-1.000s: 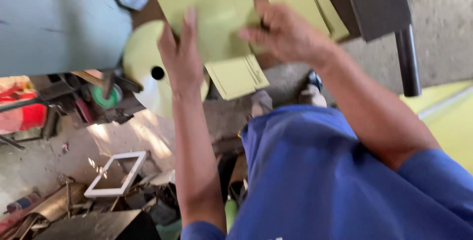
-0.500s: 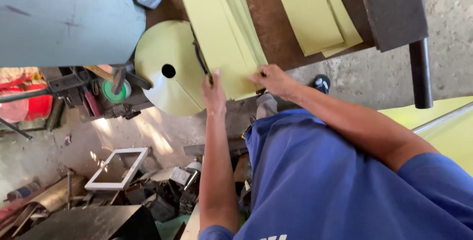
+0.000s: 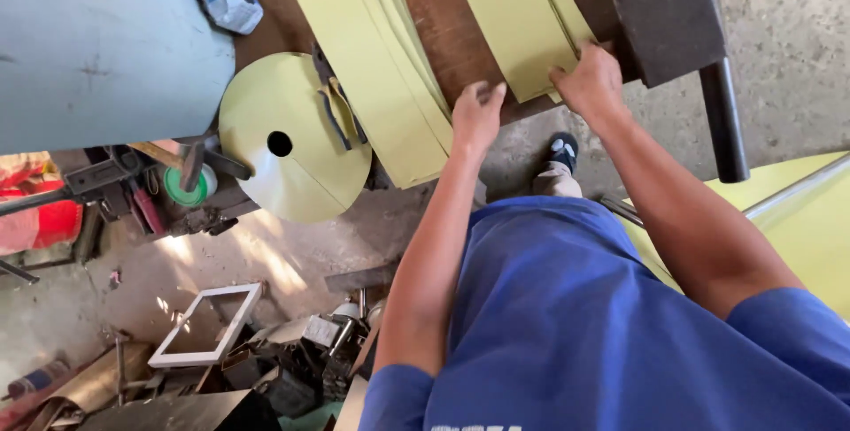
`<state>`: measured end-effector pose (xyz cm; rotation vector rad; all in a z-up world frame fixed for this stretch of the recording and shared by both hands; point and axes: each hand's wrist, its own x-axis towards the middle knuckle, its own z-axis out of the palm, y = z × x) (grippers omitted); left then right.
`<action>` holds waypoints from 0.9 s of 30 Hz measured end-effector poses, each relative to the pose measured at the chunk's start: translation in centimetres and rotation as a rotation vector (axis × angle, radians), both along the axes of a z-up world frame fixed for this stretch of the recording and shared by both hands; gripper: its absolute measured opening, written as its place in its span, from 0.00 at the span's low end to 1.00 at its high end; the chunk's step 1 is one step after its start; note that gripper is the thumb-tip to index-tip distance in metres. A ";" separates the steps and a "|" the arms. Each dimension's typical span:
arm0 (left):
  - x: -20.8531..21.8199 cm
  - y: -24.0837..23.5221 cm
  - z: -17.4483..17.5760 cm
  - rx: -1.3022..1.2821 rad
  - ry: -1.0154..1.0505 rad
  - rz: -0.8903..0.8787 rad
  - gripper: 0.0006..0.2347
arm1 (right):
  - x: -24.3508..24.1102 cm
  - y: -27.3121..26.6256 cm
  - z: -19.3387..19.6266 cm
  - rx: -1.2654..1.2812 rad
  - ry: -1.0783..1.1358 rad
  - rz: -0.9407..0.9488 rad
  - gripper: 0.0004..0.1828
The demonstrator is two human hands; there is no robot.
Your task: Cutting and organizing thin metal strips on a workbench.
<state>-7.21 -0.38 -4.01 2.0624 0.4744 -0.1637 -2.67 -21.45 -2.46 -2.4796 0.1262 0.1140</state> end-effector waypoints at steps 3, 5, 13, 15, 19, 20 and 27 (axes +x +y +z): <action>2.3 -1.8 -1.1 -0.239 0.138 0.128 0.23 | 1.1 -1.6 -0.4 0.114 0.143 -0.048 0.26; 3.1 -1.6 1.2 -0.421 0.299 0.287 0.24 | 1.8 -1.9 1.3 0.388 0.344 -0.141 0.28; 2.9 0.9 -2.7 -0.786 0.333 0.443 0.27 | 1.9 -1.3 1.8 0.636 0.424 -0.124 0.30; 2.6 0.6 -1.0 -0.870 0.331 0.467 0.25 | 1.7 -1.4 2.9 0.676 0.444 -0.145 0.27; 1.8 0.4 -2.2 -0.807 0.233 0.395 0.16 | 1.1 -2.5 3.0 0.359 0.283 -0.056 0.18; 1.8 0.5 -3.8 -0.728 0.199 0.365 0.14 | 1.2 -3.1 1.9 0.221 0.126 0.011 0.16; 3.7 -0.8 8.1 -0.468 0.286 0.328 0.25 | 1.3 0.1 12.5 0.466 0.321 -0.115 0.17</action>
